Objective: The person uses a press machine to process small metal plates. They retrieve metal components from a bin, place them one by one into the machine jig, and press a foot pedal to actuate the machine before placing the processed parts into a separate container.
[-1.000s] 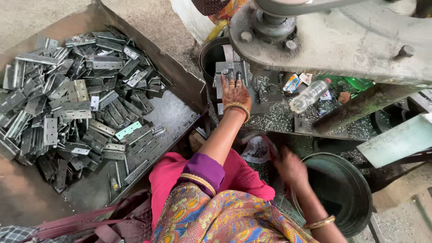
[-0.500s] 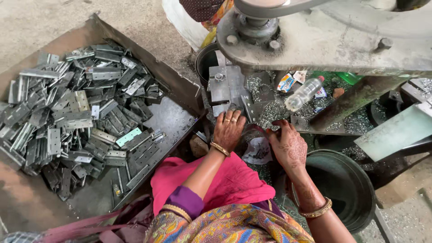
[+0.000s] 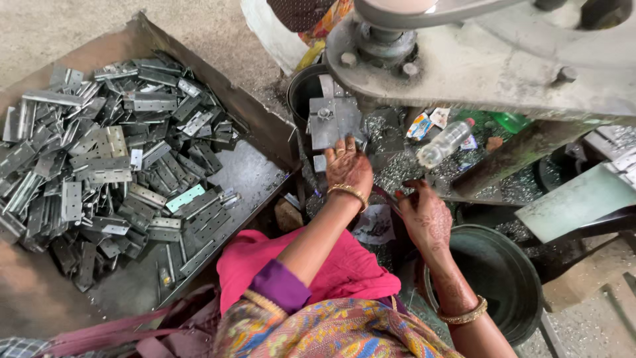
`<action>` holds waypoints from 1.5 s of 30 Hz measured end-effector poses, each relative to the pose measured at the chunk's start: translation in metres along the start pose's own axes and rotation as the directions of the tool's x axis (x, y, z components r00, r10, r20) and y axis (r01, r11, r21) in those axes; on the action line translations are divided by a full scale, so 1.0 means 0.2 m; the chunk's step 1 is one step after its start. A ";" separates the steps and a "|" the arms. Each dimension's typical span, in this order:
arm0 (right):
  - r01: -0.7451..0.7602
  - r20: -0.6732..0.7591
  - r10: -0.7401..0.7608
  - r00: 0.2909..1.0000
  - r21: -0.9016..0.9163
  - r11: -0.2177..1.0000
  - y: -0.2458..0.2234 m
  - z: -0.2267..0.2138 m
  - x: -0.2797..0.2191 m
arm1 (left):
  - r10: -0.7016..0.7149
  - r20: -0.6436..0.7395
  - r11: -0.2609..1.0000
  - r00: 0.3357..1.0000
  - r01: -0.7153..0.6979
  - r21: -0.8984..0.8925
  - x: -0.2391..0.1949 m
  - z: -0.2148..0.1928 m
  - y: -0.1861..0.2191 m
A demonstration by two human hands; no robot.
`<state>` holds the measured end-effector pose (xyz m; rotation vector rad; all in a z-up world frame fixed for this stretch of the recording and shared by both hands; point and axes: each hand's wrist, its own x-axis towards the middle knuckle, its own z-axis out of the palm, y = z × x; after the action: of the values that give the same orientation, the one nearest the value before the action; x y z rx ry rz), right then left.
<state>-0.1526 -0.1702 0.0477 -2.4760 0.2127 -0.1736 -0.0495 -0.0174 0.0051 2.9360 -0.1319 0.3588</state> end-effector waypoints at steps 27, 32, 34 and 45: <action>0.097 0.351 0.042 0.935 -0.366 0.925 0.39 0.26 0.09 | 0.063 0.123 0.929 0.990 -0.104 0.355 0.18 0.06 -0.05; -0.110 0.313 0.232 0.921 -0.363 0.925 0.54 0.43 -0.17 | 0.033 0.134 0.978 0.990 -0.060 0.202 0.13 0.21 -0.07; -0.013 0.381 0.126 0.916 -0.286 0.958 0.62 0.46 -0.05 | 0.009 0.096 0.985 0.995 -0.026 0.173 0.12 0.20 -0.13; -0.046 0.356 0.161 0.920 -0.309 0.950 0.71 0.49 -0.07 | 0.015 0.203 0.974 0.979 -0.061 0.220 0.18 0.08 -0.13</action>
<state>-0.1643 -0.2199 -0.1172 -2.7239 0.2171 0.4112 -0.0088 0.0020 -0.0056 3.1936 -0.1866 0.0865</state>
